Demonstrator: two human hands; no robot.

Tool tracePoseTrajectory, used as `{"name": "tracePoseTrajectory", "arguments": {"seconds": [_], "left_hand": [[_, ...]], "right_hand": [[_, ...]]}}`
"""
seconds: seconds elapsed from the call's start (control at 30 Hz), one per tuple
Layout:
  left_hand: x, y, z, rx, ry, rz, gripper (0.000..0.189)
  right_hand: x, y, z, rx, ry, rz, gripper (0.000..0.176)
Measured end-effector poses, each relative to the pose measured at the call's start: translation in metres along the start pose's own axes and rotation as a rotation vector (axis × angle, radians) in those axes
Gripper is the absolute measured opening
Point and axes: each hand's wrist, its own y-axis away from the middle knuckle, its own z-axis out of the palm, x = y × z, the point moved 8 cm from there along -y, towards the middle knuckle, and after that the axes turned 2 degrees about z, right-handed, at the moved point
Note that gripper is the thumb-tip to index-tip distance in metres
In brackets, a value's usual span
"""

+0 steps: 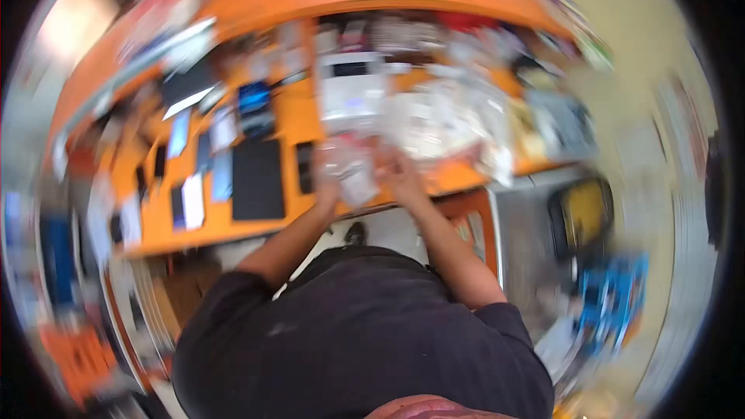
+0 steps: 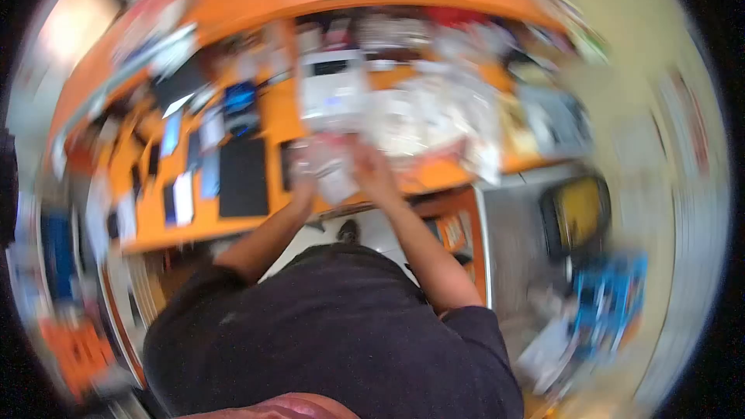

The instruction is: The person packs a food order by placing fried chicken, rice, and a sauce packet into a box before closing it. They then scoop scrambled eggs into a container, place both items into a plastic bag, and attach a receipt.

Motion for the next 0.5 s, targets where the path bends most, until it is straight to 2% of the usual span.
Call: {"name": "tracePoseTrajectory", "arguments": {"seconds": [0.03,0.07,0.1,0.13,0.2,0.27,0.3,0.37,0.4,0.5], "left_hand": [[0.01,0.001,0.005,-0.004,-0.059,0.053,0.052],[0.053,0.011,0.022,0.031,-0.098,0.216,0.051],[0.091,0.025,0.047,0.044,-0.111,0.373,0.05],[0.128,0.049,0.077,0.021,-0.092,0.531,0.048],[0.197,0.119,0.128,-0.152,0.013,0.786,0.047],[0.239,0.219,0.187,-0.51,0.255,0.936,0.047],[0.254,0.277,0.208,-0.703,0.432,0.966,0.047],[0.275,0.398,0.234,-1.055,0.839,0.904,0.047],[0.284,0.456,0.243,-1.179,1.052,0.838,0.047],[0.301,0.607,0.233,-1.323,1.644,0.6,0.047]], "right_hand": [[-0.011,0.025,-0.017,-0.093,-0.088,0.064,0.055],[-0.03,0.06,-0.042,-0.097,-0.047,0.185,0.052],[-0.037,0.1,-0.067,-0.088,-0.034,0.323,0.049],[-0.022,0.141,-0.093,0.017,-0.034,0.337,0.047],[0.028,0.243,-0.118,0.172,-0.05,0.356,0.044],[0.065,0.373,-0.139,0.385,0.027,0.558,0.047],[0.089,0.444,-0.134,0.557,0.033,0.623,0.05],[0.067,0.578,-0.112,0.738,-0.02,0.809,0.044],[0.036,0.635,-0.099,0.849,-0.025,0.897,0.043],[-0.013,0.808,-0.005,1.243,-0.183,0.955,0.034]]}}
